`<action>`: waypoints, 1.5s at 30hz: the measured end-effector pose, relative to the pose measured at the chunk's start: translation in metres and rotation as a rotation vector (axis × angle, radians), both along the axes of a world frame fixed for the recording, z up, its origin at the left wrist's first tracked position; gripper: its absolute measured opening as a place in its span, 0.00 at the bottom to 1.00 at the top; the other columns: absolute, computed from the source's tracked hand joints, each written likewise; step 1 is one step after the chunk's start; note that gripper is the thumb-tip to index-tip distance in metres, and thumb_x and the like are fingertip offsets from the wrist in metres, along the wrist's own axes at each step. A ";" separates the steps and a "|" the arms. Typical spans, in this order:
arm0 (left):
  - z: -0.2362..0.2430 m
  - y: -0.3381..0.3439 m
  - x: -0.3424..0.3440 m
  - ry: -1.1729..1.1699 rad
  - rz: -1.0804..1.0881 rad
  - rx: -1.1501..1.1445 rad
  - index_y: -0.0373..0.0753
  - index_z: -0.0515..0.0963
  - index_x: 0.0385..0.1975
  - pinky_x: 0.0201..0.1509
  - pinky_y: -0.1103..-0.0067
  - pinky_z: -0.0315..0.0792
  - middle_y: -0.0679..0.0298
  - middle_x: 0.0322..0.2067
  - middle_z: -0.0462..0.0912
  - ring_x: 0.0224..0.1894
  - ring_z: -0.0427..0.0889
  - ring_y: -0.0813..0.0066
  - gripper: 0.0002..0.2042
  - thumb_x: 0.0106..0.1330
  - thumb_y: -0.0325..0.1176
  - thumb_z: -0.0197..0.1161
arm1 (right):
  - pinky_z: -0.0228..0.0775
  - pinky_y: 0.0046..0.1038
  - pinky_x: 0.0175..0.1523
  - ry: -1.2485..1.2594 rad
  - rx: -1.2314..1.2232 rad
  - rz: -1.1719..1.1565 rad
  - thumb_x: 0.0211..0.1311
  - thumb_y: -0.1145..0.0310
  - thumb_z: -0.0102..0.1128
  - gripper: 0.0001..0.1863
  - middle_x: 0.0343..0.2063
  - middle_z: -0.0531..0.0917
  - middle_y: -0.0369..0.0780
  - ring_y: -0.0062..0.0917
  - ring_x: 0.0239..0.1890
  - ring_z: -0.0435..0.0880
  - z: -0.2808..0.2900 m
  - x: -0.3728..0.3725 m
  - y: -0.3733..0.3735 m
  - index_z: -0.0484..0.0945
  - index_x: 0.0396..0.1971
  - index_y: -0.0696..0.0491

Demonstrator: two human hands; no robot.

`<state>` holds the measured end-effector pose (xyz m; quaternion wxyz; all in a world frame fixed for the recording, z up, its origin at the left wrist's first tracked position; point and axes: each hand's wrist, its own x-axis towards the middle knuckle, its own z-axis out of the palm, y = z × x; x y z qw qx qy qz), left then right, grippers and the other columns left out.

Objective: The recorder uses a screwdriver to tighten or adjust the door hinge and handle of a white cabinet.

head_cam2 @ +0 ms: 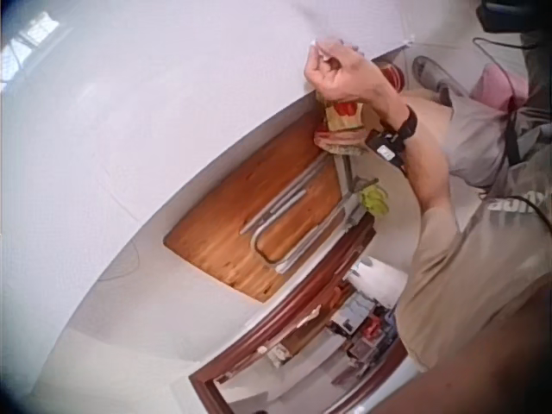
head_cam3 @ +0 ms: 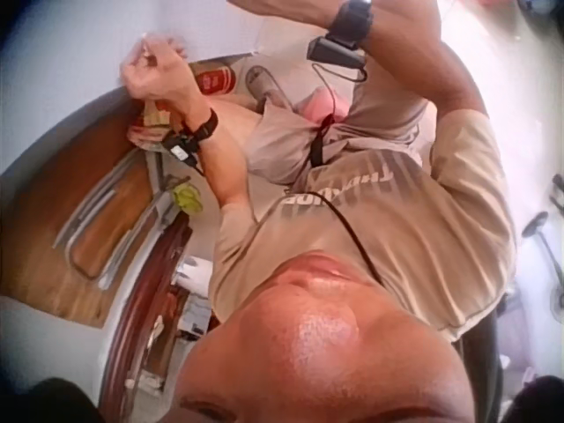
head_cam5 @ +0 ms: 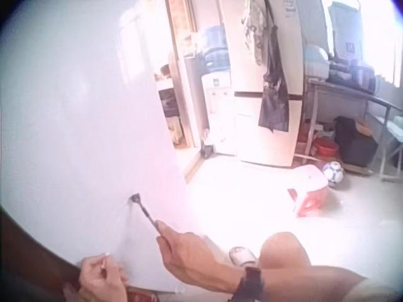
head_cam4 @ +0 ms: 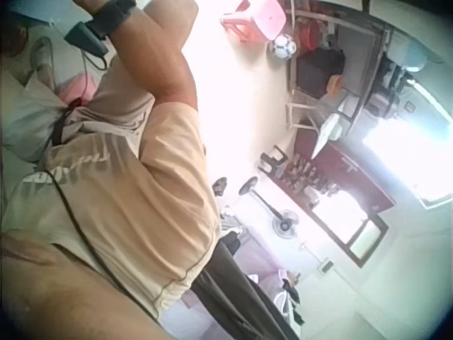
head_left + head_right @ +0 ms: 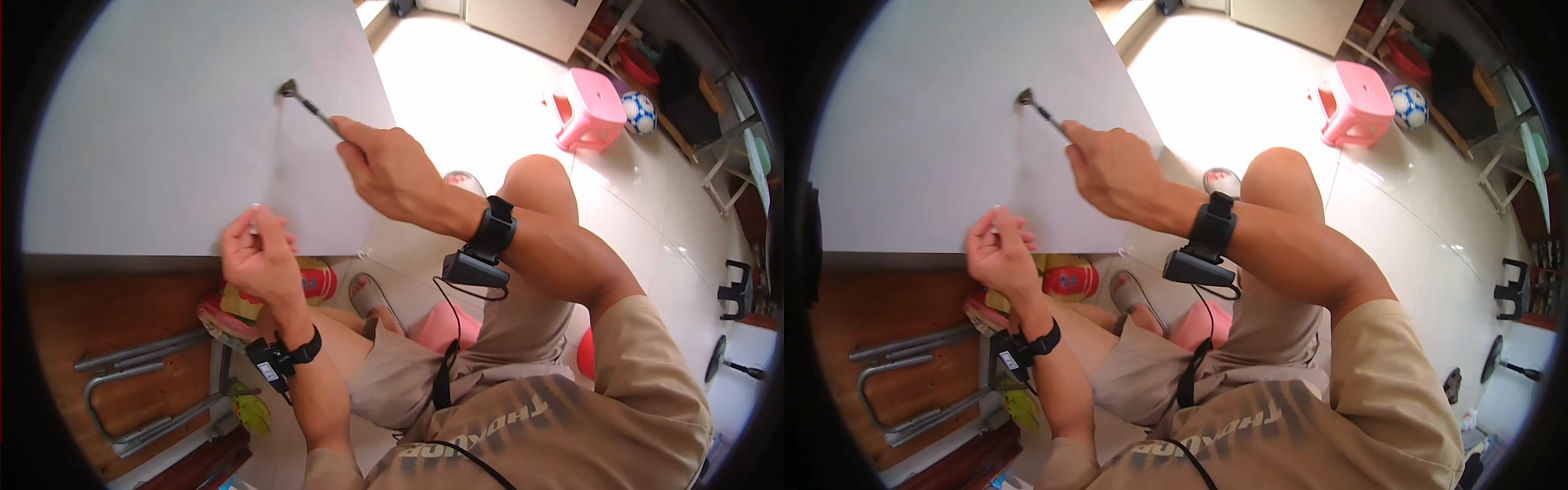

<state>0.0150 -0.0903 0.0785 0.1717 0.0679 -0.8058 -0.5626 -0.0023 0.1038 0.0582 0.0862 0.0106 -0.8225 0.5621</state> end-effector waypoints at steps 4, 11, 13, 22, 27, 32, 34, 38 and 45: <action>0.023 0.005 -0.013 0.266 0.177 -0.159 0.29 0.77 0.39 0.17 0.85 0.71 0.55 0.24 0.84 0.19 0.79 0.80 0.07 0.68 0.25 0.65 | 0.68 0.52 0.32 0.053 -0.042 0.020 0.67 0.70 0.51 0.08 0.18 0.79 0.53 0.56 0.24 0.78 0.035 -0.006 0.003 0.74 0.38 0.59; 0.029 0.014 -0.022 0.219 0.217 -0.138 0.28 0.77 0.38 0.17 0.84 0.72 0.54 0.24 0.85 0.18 0.79 0.78 0.07 0.67 0.25 0.66 | 0.65 0.52 0.31 0.077 -0.187 0.056 0.65 0.73 0.49 0.09 0.16 0.75 0.57 0.58 0.24 0.77 0.042 0.010 -0.003 0.72 0.30 0.64; 0.024 0.020 -0.016 0.187 0.201 -0.122 0.28 0.76 0.39 0.17 0.83 0.72 0.54 0.25 0.85 0.19 0.79 0.78 0.08 0.68 0.27 0.66 | 0.64 0.52 0.30 -0.059 -0.216 0.102 0.65 0.74 0.49 0.08 0.16 0.74 0.58 0.59 0.23 0.76 0.047 0.019 0.001 0.71 0.30 0.64; 0.016 0.037 0.000 0.044 0.153 0.010 0.28 0.76 0.40 0.17 0.82 0.73 0.54 0.25 0.85 0.19 0.79 0.77 0.09 0.68 0.27 0.66 | 0.67 0.42 0.29 0.079 -0.016 0.069 0.66 0.74 0.52 0.16 0.18 0.76 0.54 0.49 0.20 0.78 0.037 0.020 -0.002 0.76 0.52 0.62; 0.020 0.028 -0.011 0.124 0.137 -0.022 0.28 0.76 0.40 0.19 0.82 0.73 0.54 0.25 0.84 0.19 0.79 0.77 0.08 0.69 0.27 0.64 | 0.73 0.50 0.31 0.203 0.100 -0.140 0.64 0.70 0.51 0.10 0.18 0.80 0.53 0.54 0.22 0.79 0.052 -0.055 0.029 0.76 0.28 0.61; 0.024 0.033 0.014 0.246 -0.058 0.046 0.28 0.75 0.42 0.20 0.83 0.72 0.53 0.25 0.85 0.20 0.79 0.77 0.08 0.69 0.25 0.62 | 0.72 0.47 0.30 0.159 0.100 -0.100 0.65 0.70 0.50 0.10 0.16 0.79 0.51 0.50 0.19 0.78 0.041 -0.052 0.016 0.75 0.32 0.62; 0.037 0.046 0.038 0.366 -0.340 0.046 0.28 0.74 0.44 0.21 0.84 0.72 0.52 0.26 0.85 0.20 0.78 0.76 0.08 0.68 0.23 0.61 | 0.70 0.45 0.30 0.134 0.094 -0.081 0.66 0.71 0.51 0.09 0.16 0.78 0.50 0.48 0.18 0.76 0.042 -0.049 0.013 0.77 0.37 0.60; 0.061 0.065 0.045 0.476 -1.042 -0.108 0.29 0.73 0.46 0.23 0.81 0.76 0.50 0.27 0.86 0.21 0.82 0.73 0.12 0.65 0.19 0.64 | 0.68 0.43 0.29 0.078 0.081 -0.041 0.66 0.71 0.51 0.10 0.15 0.76 0.49 0.45 0.17 0.73 0.046 -0.049 0.011 0.77 0.42 0.58; 0.027 0.093 0.063 0.591 -0.777 -0.237 0.35 0.76 0.45 0.28 0.77 0.79 0.58 0.28 0.86 0.28 0.87 0.65 0.19 0.55 0.22 0.75 | 0.67 0.44 0.28 0.077 0.127 -0.011 0.66 0.71 0.51 0.07 0.13 0.75 0.48 0.46 0.17 0.73 0.047 -0.048 0.007 0.76 0.37 0.58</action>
